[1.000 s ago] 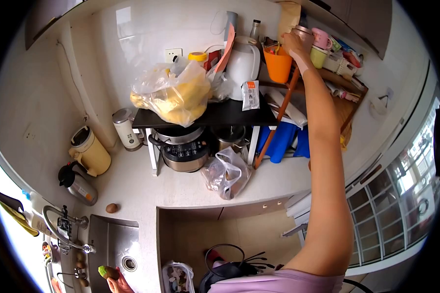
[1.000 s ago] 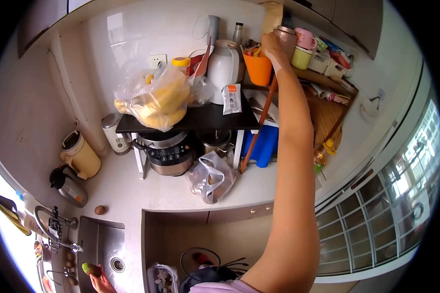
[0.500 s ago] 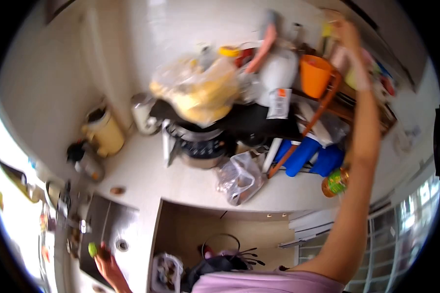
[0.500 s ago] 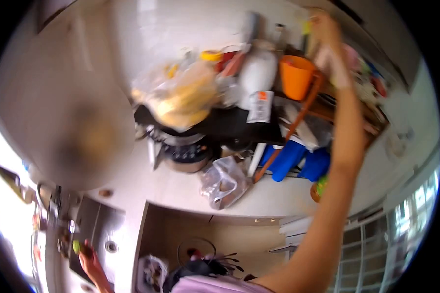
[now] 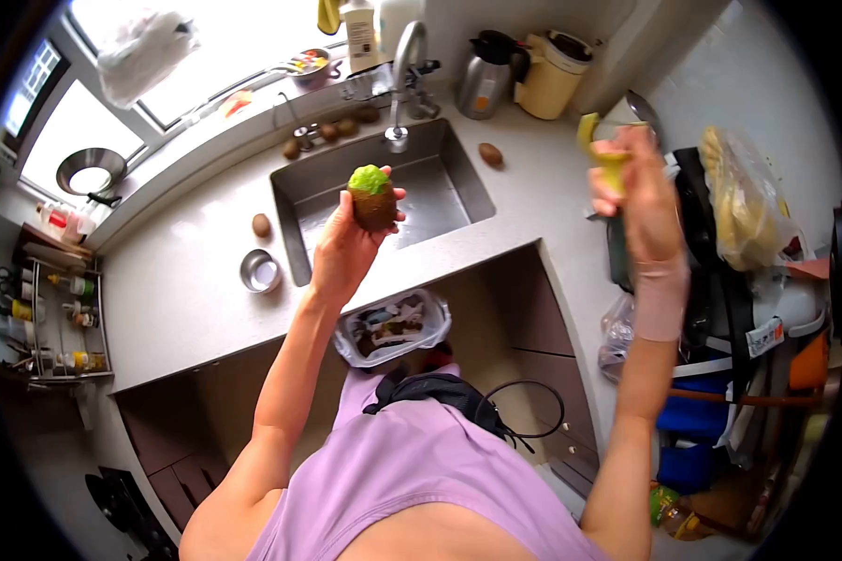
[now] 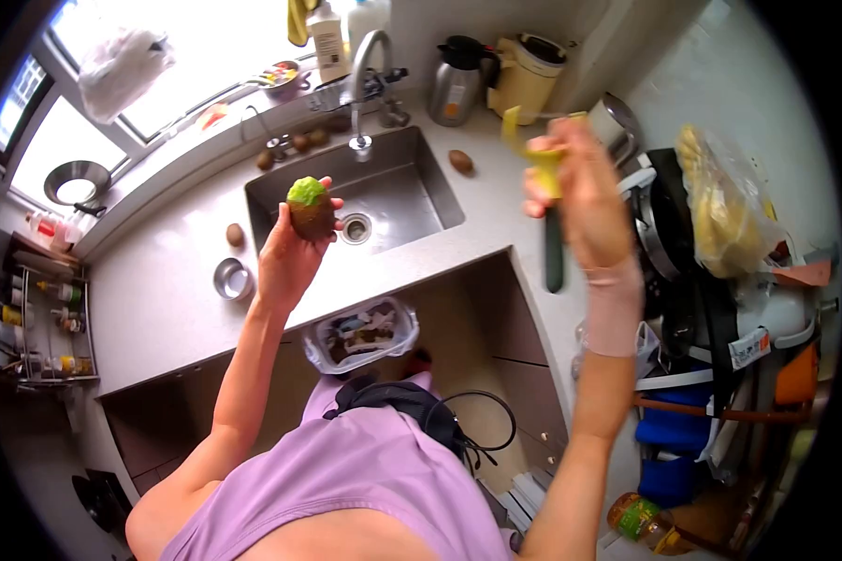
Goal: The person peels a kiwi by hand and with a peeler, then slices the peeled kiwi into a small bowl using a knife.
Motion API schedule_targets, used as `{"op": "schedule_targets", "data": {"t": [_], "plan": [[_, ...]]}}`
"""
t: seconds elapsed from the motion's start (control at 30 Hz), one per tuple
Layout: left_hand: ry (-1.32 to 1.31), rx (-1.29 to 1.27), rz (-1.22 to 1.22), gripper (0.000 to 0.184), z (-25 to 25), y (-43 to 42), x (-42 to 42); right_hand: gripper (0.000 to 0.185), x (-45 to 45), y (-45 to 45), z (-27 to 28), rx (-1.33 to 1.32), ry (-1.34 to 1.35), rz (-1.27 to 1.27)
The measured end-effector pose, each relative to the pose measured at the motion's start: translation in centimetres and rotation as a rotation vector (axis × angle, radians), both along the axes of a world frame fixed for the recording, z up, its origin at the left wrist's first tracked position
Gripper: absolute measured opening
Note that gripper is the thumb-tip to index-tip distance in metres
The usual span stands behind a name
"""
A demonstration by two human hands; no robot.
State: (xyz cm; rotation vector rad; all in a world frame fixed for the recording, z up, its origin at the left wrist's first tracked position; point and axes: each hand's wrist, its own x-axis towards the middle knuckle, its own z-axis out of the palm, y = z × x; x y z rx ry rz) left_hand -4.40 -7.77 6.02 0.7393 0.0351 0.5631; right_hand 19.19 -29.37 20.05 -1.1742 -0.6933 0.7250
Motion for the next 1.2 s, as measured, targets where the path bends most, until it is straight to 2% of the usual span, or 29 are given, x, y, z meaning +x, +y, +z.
{"op": "schedule_targets", "data": {"t": [0.03, 0.07, 0.1, 0.17, 0.3, 0.33, 0.37, 0.43, 0.47, 0.57, 0.8, 0.93, 1.2], "plan": [[-0.019, 0.017, -0.039, 0.054, -0.4, 1.5, -1.4, 0.024, -1.6, 3.2, -2.7, 0.026, 0.184, 0.163], [0.066, 0.047, 0.04, 0.058, 0.4, 1.9, -2.7, 0.022, -4.3, 5.9, -4.3, -0.034, 0.232, 0.155], [0.108, 0.075, 0.069, 0.058, 0.6, 2.8, -4.0, 0.023, -6.6, 8.2, -5.7, -0.138, 0.2, 0.185], [0.131, 0.082, 0.079, 0.057, -0.1, 5.2, -6.4, 0.029, -10.4, 12.0, -8.7, -0.254, -0.098, 0.241], [0.124, -0.008, 0.088, 0.053, -1.3, 8.5, -9.1, 0.041, -15.6, 16.6, -9.9, -0.273, -0.097, 0.433], [0.135, -0.017, 0.096, 0.052, -1.6, 9.1, -9.6, 0.041, -16.9, 17.2, -9.8, -0.279, -0.034, 0.411], [0.141, -0.024, 0.092, 0.052, -1.6, 9.5, -9.8, 0.038, -18.1, 17.8, -9.5, -0.385, -0.167, 0.303], [0.181, -0.084, 0.122, 0.052, -1.8, 10.1, -10.1, 0.039, -19.8, 18.8, -9.2, -0.388, -0.956, 0.016], [0.18, -0.095, 0.128, 0.051, -1.9, 10.3, -10.1, 0.04, -20.4, 19.3, -9.7, -0.304, -1.049, -0.061], [0.149, -0.113, 0.185, 0.049, -2.2, 10.4, -9.5, 0.039, -22.2, 20.0, -9.2, -0.459, -1.127, -0.047], [0.137, -0.161, 0.243, 0.05, -0.9, 9.8, -7.9, 0.04, -22.1, 21.0, -8.8, -0.444, -1.208, -0.097], [0.117, -0.063, 0.209, 0.051, -1.1, 9.9, -7.2, 0.038, -21.5, 20.8, -8.5, -0.504, -1.246, -0.101], [0.128, -0.072, 0.249, 0.05, -0.5, 9.2, -6.0, 0.035, -20.3, 20.4, -8.5, -0.468, -1.298, -0.11]]}}
